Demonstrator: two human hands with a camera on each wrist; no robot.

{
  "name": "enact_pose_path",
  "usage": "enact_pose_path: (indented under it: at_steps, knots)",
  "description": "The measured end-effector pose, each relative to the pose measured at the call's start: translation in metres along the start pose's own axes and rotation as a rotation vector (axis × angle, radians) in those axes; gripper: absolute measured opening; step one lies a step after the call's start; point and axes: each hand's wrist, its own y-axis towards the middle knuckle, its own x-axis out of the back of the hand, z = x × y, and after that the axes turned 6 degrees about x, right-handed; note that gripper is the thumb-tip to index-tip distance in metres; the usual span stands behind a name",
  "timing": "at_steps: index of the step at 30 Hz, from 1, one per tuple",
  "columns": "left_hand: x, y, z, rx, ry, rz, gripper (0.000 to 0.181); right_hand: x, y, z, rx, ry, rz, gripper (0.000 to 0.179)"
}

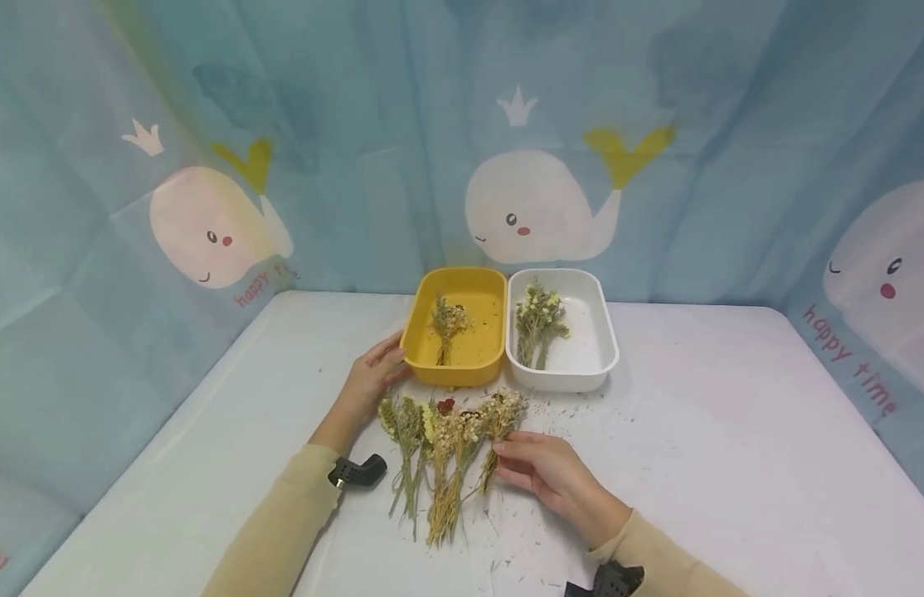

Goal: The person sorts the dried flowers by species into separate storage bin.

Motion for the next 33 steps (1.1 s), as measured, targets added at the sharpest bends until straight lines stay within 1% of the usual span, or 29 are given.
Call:
enact_pose_path:
  at_steps: [3,6,12,17,21,24,27,30,33]
  knots:
    - [0.004,-0.001,0.001,0.006,-0.009,0.003,0.052,-0.004,-0.003,0.0,-0.012,0.038,-0.001,0.07]
    - [0.006,0.0,0.0,0.004,-0.015,0.004,0.053,-0.007,-0.005,0.001,-0.004,0.052,-0.005,0.07]
    - [0.005,-0.001,-0.004,-0.005,-0.007,-0.011,0.052,-0.013,-0.012,0.008,0.037,0.032,-0.03,0.067]
    - [0.005,-0.003,-0.003,0.007,-0.028,-0.009,0.052,-0.013,-0.018,0.015,0.056,0.013,-0.047,0.065]
    - [0.005,-0.002,0.0,0.003,-0.031,0.008,0.052,-0.011,-0.022,0.02,0.075,-0.015,-0.041,0.065]
    - [0.004,-0.001,0.001,-0.004,-0.023,0.006,0.052,-0.01,-0.025,0.023,0.095,-0.053,-0.009,0.066]
    - [0.002,0.0,0.002,-0.004,-0.025,0.002,0.051,-0.008,-0.025,0.023,0.104,-0.077,0.005,0.066]
    - [0.002,0.002,0.002,0.0,-0.033,0.003,0.05,-0.006,-0.021,0.023,0.096,-0.091,-0.026,0.062]
    - [0.002,0.003,0.002,0.005,-0.043,-0.001,0.05,-0.001,-0.015,0.022,0.101,-0.133,-0.06,0.059]
